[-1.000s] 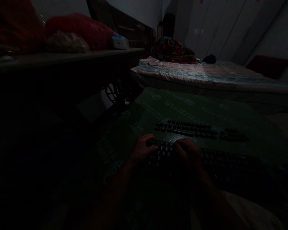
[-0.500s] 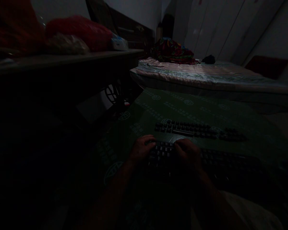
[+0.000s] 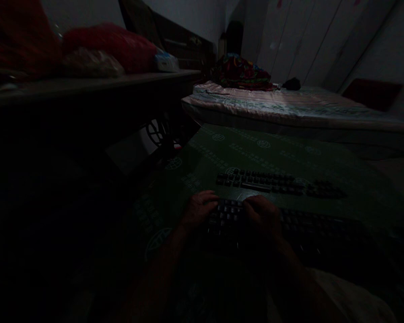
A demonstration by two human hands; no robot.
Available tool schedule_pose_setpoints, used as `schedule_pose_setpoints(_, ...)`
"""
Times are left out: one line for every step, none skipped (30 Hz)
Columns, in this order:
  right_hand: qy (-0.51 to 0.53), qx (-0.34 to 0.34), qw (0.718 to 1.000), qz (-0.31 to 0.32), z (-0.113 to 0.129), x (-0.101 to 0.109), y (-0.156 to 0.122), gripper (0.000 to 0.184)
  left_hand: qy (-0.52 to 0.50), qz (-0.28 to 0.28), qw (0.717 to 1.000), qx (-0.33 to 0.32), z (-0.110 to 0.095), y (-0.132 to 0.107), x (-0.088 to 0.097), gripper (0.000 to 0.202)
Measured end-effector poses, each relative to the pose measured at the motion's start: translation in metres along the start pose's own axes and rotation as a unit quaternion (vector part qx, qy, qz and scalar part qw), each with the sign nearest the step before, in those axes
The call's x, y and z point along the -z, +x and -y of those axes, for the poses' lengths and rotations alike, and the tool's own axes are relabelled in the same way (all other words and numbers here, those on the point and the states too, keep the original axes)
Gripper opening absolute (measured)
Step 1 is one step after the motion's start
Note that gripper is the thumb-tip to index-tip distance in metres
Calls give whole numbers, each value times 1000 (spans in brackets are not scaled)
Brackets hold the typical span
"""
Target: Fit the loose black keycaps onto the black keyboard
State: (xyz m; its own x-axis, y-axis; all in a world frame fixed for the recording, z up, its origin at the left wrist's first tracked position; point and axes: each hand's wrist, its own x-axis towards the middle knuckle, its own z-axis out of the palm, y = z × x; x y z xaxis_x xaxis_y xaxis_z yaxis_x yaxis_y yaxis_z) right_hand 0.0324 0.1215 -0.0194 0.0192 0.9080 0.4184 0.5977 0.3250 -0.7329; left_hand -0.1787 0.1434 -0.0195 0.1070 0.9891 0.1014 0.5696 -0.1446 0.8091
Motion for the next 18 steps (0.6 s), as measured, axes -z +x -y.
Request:
schedule_pose_setpoints(-1, 3, 1000, -1, 0, 0, 0, 18, 2, 1, 1000, -1, 0, 0, 0, 27)
schedule_pose_setpoints(-1, 7, 1000, -3, 0, 0, 0, 19, 4, 3, 1000, -3, 0, 0, 0, 27)
schedule_pose_setpoints(0, 10, 1000, -4, 0, 0, 0, 19, 6, 4, 1000, -5, 0, 0, 0, 27)
schedule_pose_setpoints(0, 12, 1000, -4, 0, 0, 0, 18, 8, 4, 1000, -7, 1, 1, 0, 28)
schedule_pose_setpoints(0, 13, 1000, -3, 0, 0, 0, 18, 11, 5, 1000, -9, 1, 1, 0, 28)
schedule_pose_setpoints(-1, 14, 1000, -2, -1, 0, 0, 18, 13, 5, 1000, -12, 1, 1, 0, 29)
schedule_pose_setpoints(-1, 15, 1000, -2, -1, 0, 0, 18, 16, 6, 1000, -15, 2, 1, 0, 29)
schedule_pose_setpoints(-2, 15, 1000, -1, -1, 0, 0, 18, 19, 5, 1000, -19, 2, 0, 0, 29)
schedule_pose_setpoints(-2, 15, 1000, -2, -1, 0, 0, 18, 21, 5, 1000, -23, 2, 0, 0, 29)
schedule_pose_setpoints(-2, 15, 1000, -2, -2, 0, 0, 18, 24, 5, 999, -27, 1, 0, 0, 29)
schedule_pose_setpoints(-2, 16, 1000, -1, -2, 0, 0, 18, 26, 6, 999, -31, 0, -1, 0, 28)
schedule_pose_setpoints(-2, 17, 1000, 0, -2, 0, 0, 18, 28, 7, 999, -34, 0, -1, 0, 28)
schedule_pose_setpoints(-3, 18, 1000, 0, -1, 0, 1, 18, 30, 8, 999, -38, -1, -1, 0, 27)
schedule_pose_setpoints(-4, 17, 1000, -1, -1, 0, 1, 18, 32, 9, 999, -41, -2, -2, 0, 27)
schedule_pose_setpoints(-4, 14, 1000, -2, -1, 0, 1, 18, 33, 10, 998, -44, -3, -2, 0, 27)
schedule_pose_setpoints(-5, 11, 1000, -2, 0, 0, 1, 18, 33, 9, 998, -45, -3, -2, 0, 27)
schedule_pose_setpoints(-6, 8, 1000, -1, 0, 1, 1, 18, 33, 8, 998, -46, -3, -3, 0, 27)
schedule_pose_setpoints(-8, 5, 1000, 2, 1, 1, 1, 18, 33, 7, 998, -46, -3, -3, -1, 27)
